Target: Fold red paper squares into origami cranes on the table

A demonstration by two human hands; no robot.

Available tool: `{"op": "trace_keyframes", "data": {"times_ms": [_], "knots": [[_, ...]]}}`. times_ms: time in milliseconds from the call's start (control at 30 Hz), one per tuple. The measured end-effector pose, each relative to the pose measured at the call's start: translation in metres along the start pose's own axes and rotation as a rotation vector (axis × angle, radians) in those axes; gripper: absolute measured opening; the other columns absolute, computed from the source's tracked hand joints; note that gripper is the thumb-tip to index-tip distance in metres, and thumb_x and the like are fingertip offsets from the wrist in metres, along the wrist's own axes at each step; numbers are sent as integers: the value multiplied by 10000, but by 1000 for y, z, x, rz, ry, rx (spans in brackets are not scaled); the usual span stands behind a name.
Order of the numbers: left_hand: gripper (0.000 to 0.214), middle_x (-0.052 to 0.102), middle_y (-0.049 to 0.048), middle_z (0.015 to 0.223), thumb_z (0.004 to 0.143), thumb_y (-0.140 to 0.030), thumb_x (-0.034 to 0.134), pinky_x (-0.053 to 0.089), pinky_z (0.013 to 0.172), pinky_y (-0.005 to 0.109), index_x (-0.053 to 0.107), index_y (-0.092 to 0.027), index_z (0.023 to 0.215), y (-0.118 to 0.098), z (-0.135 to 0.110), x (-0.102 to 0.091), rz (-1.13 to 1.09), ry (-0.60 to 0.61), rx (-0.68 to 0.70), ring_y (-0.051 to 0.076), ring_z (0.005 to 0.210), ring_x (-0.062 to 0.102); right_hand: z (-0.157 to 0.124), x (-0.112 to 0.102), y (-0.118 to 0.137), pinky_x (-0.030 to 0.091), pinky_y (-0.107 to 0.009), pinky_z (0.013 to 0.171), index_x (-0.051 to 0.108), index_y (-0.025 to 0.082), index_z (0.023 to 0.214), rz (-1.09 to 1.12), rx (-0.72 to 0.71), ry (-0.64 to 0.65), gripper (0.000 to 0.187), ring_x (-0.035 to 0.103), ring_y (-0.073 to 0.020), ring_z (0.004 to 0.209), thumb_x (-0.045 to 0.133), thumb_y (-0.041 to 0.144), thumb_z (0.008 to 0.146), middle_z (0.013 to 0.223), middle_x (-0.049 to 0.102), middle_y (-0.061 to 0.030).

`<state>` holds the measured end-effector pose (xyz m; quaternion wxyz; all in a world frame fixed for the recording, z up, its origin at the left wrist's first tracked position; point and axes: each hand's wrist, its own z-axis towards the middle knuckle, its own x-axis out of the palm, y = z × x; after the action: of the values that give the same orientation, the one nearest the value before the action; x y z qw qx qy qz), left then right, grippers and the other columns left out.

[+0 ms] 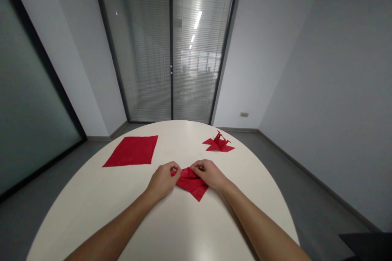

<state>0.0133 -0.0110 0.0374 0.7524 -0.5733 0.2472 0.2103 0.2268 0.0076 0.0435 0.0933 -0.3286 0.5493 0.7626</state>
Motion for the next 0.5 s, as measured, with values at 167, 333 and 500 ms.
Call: {"op": "trace_keyframes", "data": {"times_ms": [167, 333, 500], "knots": [[168, 711, 21, 755, 861, -289, 562, 477, 743, 275, 679, -205, 773, 1, -1, 1, 48, -7, 15, 191, 744, 660, 1, 4, -3, 439, -261, 642, 751, 149, 859, 17, 79, -39, 202, 619, -164, 683, 577, 249, 869, 773, 739, -36], [148, 710, 13, 759, 859, -268, 559, 466, 727, 260, 669, -215, 775, -2, -2, 0, 82, -36, -15, 184, 742, 658, 3, 7, -5, 444, -258, 658, 737, 149, 849, 63, 87, -70, 182, 617, -157, 683, 581, 241, 857, 767, 728, -31], [138, 724, 4, 794, 866, -272, 563, 457, 717, 250, 670, -227, 790, -3, -3, 0, 94, -51, -22, 177, 741, 658, 3, 7, -7, 442, -257, 655, 736, 144, 852, 113, 104, -79, 180, 617, -158, 683, 578, 232, 845, 773, 727, -37]]}}
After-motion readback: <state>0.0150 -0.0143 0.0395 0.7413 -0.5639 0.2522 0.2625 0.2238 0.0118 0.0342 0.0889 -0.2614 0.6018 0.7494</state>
